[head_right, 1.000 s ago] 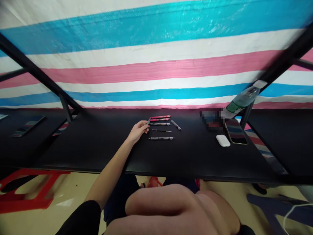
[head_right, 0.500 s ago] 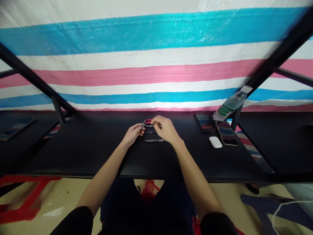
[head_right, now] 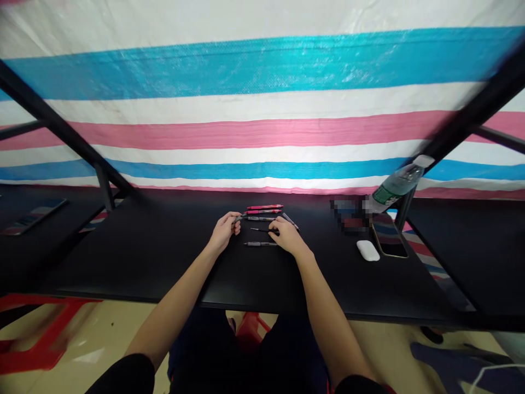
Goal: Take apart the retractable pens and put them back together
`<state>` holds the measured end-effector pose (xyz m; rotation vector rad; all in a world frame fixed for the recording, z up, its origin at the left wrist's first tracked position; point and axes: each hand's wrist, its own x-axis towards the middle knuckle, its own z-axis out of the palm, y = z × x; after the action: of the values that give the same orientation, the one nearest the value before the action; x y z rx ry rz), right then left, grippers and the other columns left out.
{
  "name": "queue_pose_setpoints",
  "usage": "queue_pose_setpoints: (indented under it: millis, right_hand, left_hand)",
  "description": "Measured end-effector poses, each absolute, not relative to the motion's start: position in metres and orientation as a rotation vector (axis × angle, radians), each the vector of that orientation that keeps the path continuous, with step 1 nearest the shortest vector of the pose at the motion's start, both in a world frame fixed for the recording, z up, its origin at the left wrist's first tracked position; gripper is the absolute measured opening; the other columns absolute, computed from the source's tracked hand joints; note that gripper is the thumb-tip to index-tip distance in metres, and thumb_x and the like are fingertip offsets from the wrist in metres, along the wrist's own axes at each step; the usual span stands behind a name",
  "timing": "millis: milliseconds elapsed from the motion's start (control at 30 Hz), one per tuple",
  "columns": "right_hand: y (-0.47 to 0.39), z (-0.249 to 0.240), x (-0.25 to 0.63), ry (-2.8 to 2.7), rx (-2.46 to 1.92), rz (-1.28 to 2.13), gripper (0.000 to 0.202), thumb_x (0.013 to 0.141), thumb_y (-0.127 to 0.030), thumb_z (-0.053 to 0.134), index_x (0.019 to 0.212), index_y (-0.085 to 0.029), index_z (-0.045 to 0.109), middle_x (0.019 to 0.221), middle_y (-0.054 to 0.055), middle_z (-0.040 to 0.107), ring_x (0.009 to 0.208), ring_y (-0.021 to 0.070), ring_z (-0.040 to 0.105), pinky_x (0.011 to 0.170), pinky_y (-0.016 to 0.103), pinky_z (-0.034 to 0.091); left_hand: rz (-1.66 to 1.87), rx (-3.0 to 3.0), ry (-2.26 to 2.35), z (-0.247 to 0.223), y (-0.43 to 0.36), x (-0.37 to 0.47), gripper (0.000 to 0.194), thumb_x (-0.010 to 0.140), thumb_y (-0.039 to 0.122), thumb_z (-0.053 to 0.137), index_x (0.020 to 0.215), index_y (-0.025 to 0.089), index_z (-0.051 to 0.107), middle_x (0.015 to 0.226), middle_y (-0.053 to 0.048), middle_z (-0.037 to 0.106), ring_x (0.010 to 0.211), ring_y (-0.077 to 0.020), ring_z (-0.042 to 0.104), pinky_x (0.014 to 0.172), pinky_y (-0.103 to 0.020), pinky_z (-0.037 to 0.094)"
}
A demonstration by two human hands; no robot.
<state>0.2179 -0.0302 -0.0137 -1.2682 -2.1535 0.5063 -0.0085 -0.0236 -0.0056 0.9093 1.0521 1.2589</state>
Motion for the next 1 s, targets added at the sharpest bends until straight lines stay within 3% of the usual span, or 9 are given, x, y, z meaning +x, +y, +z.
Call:
queue_pose_setpoints:
  millis: [200,367,533,767,1000]
  right_hand:
    - [-0.031,-0.011,0.218,-2.156,-1.237,0.542,0.010,0.080,-0.019,0.054,0.074,-0.019,0.061,0.084,0.005,0.059,0.073,0.0162,0.056,0.071,0.030,0.046]
    - [-0.031,-0.009,0.217,-1.865,-1.252,0.714,0.013,0.081,-0.031,0.058,0.074,-0.020,0.061,0.073,0.002,0.061,0.063,0.0150,0.054,0.063,0.030,0.045]
    - [-0.027,-0.010,0.213,-1.303,-1.072,1.127,0.025,0.075,-0.043,0.069,0.079,-0.020,0.062,0.070,0.002,0.065,0.059,0.0150,0.057,0.052,0.027,0.043]
    - [-0.022,-0.012,0.215,-0.817,-0.810,1.416,0.022,0.067,-0.033,0.080,0.081,-0.020,0.069,0.061,-0.002,0.058,0.059,0.0110,0.055,0.049,0.022,0.045]
    - [-0.018,-0.013,0.222,-0.621,-0.768,1.513,0.019,0.066,-0.028,0.080,0.081,-0.021,0.070,0.069,-0.002,0.062,0.067,0.0101,0.061,0.055,0.019,0.051]
  left_hand:
    - [1.306,0.976,1.010,-0.006,-0.024,-0.007,0.022,0.084,0.038,0.059,0.088,0.016,0.058,0.049,0.006,0.041,0.043,-0.0067,0.035,0.044,-0.021,0.027]
    - [1.326,0.964,0.972,-0.005,-0.025,-0.007,0.032,0.082,0.047,0.063,0.090,0.016,0.059,0.051,0.006,0.045,0.044,-0.0068,0.039,0.045,-0.022,0.030]
    - [1.289,0.858,0.875,-0.003,-0.026,-0.009,0.040,0.069,0.040,0.078,0.094,0.015,0.059,0.073,0.000,0.061,0.059,-0.0100,0.056,0.053,-0.023,0.041]
    - [1.235,0.824,0.874,-0.004,-0.026,-0.011,0.038,0.065,0.034,0.081,0.094,0.014,0.064,0.085,-0.004,0.064,0.067,-0.0107,0.058,0.058,-0.024,0.043]
    - [1.189,0.919,0.923,-0.002,-0.029,-0.008,0.045,0.079,0.054,0.064,0.083,0.010,0.067,0.055,0.001,0.051,0.049,-0.0081,0.045,0.052,-0.025,0.035]
